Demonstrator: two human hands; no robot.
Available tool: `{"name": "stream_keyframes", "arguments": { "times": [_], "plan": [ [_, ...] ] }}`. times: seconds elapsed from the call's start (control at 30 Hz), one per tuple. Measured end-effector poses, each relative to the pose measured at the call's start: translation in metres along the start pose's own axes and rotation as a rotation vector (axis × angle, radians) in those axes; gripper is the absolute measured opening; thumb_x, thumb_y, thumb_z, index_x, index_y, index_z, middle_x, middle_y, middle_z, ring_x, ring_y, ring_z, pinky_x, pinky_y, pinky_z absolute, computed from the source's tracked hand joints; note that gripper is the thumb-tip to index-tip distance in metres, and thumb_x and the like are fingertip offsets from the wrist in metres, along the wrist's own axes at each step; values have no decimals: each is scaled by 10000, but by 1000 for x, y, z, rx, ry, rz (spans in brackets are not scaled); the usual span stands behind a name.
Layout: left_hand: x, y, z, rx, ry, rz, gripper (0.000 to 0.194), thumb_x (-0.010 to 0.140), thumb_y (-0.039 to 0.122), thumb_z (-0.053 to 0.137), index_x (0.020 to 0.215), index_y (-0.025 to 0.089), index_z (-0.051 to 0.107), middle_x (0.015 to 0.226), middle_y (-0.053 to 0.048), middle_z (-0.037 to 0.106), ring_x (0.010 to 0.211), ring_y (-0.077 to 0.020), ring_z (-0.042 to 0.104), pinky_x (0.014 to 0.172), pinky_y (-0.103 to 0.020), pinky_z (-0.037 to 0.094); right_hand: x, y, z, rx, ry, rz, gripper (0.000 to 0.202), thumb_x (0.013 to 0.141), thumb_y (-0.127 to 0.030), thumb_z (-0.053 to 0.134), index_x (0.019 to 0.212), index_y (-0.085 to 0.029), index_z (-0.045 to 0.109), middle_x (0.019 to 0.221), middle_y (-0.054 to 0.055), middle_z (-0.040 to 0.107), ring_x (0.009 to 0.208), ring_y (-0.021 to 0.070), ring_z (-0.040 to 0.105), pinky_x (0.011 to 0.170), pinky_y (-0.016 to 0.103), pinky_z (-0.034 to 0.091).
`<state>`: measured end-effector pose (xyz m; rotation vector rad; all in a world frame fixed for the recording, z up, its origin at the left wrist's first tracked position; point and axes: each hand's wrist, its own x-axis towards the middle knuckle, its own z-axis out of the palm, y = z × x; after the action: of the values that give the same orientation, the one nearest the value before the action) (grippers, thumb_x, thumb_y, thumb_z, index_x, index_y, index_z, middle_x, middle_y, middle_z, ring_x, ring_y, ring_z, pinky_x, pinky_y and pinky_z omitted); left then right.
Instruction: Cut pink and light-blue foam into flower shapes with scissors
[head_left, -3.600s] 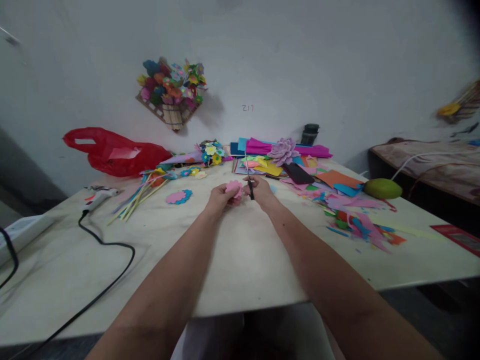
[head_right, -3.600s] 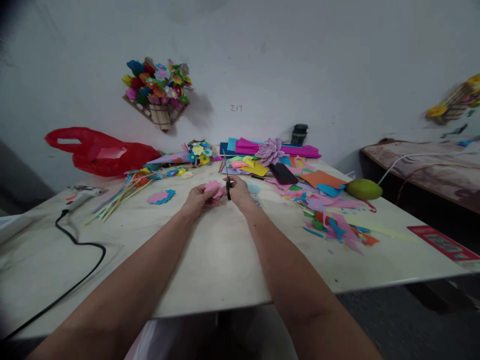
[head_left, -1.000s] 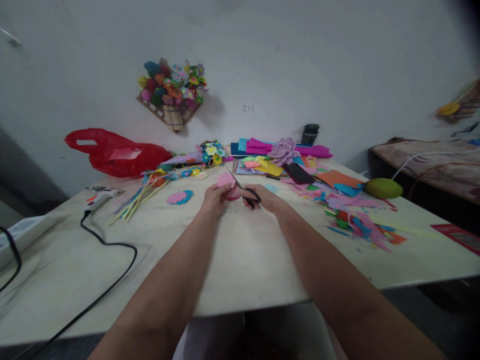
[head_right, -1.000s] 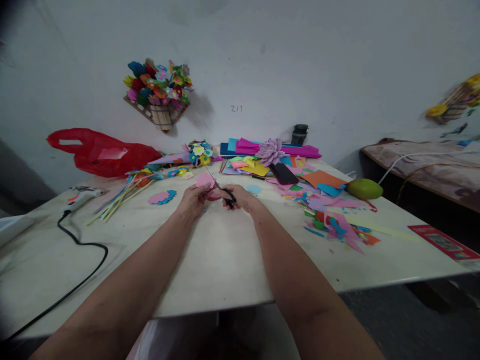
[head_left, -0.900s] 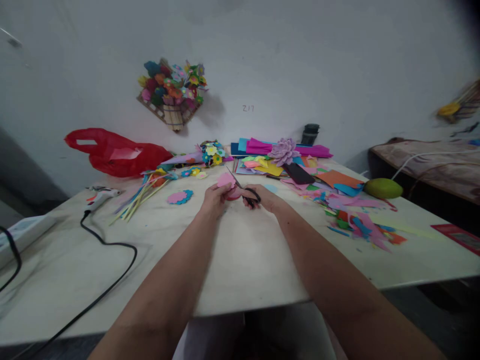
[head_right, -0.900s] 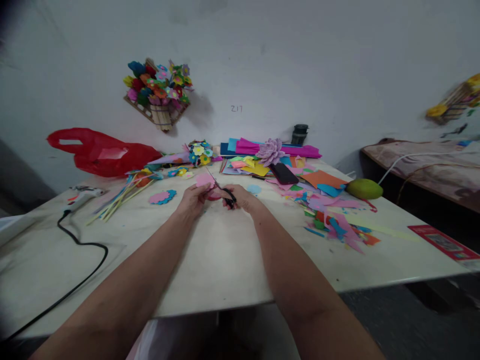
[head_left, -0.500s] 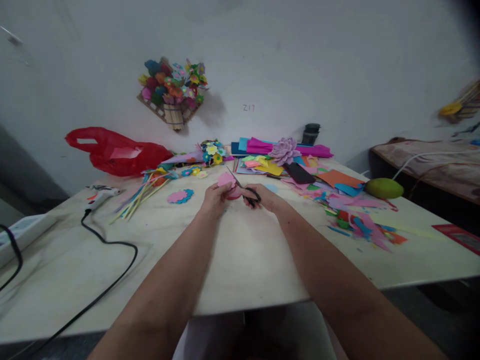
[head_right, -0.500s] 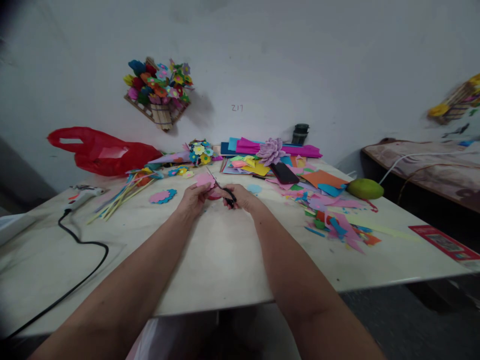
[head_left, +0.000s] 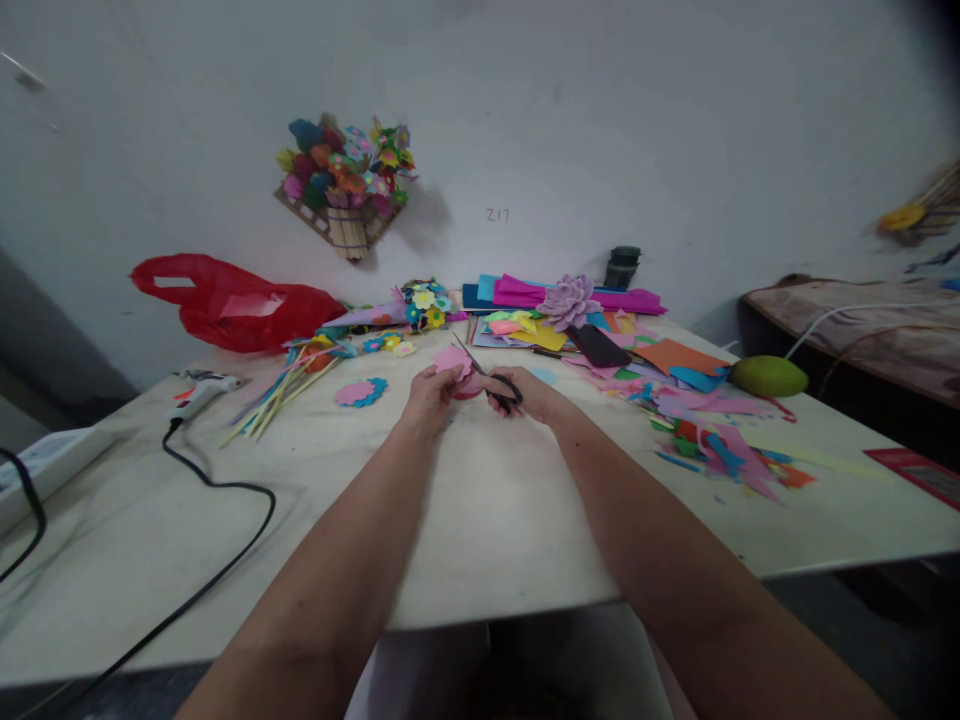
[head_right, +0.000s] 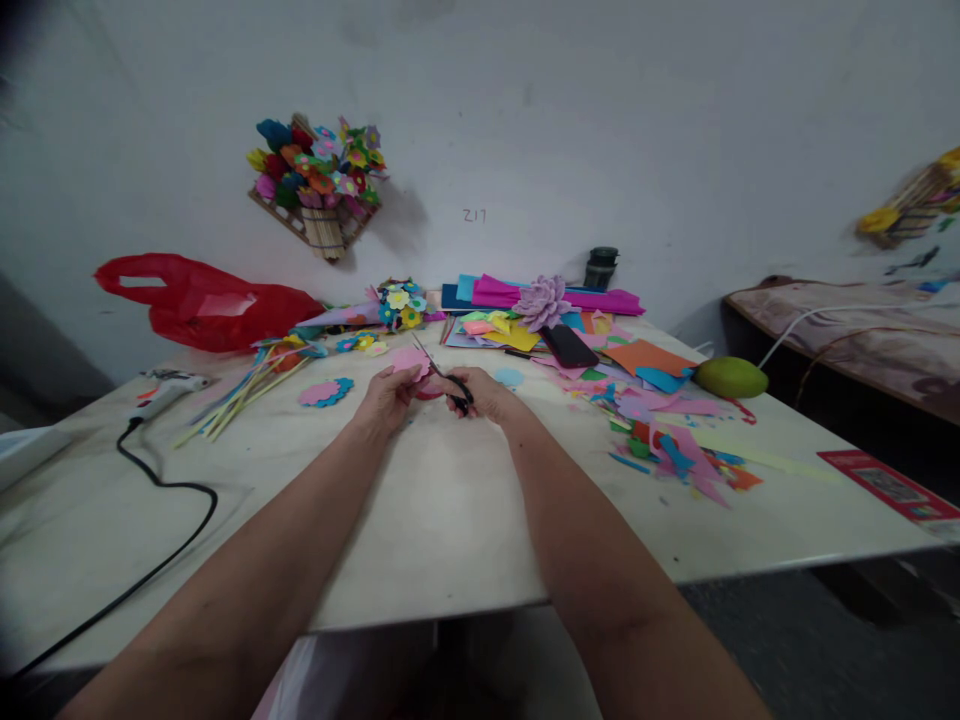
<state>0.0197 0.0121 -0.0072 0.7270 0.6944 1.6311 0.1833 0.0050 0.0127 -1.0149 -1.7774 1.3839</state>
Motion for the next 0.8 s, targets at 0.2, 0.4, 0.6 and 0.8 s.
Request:
{"name": "stream_keyframes", "arguments": {
  "times": [0.2, 0.4, 0.6, 0.8],
  "plan": [
    [0, 1, -1, -9, -4, 0, 188, 518, 58, 784, 600, 127, 629, 633, -29, 669, 640, -141, 658, 718, -278, 555, -1, -2, 1, -7, 1, -13, 245, 863, -329, 590, 704, -161, 509, 481, -43, 543, 339, 54, 443, 289, 164, 244],
    [0, 2, 0, -19, 6, -7, 180, 532, 43, 771, 610, 116, 626, 621, -33, 667, 641, -143, 663, 709, -269, 556, 1, 0, 0, -13, -5, -8, 241, 853, -324, 587, 696, -162, 502, 480, -47, 536, 340, 53, 442, 292, 162, 248],
    [-1, 3, 0, -11, 15, -13, 168, 543, 40, 765, 626, 120, 643, 647, -43, 685, 653, -155, 674, 693, -267, 558, 1, 1, -1, -12, -8, 15, 213, 850, -311, 590, 717, -162, 516, 488, -45, 536, 348, 55, 450, 292, 159, 230],
    [0, 2, -1, -17, 21, -16, 156, 550, 38, 761, 628, 108, 646, 645, -47, 678, 660, -164, 678, 709, -286, 554, 0, -2, 0, -19, -6, 17, 182, 862, -283, 567, 732, -161, 532, 497, -39, 534, 351, 53, 440, 297, 159, 225]
  ]
}}
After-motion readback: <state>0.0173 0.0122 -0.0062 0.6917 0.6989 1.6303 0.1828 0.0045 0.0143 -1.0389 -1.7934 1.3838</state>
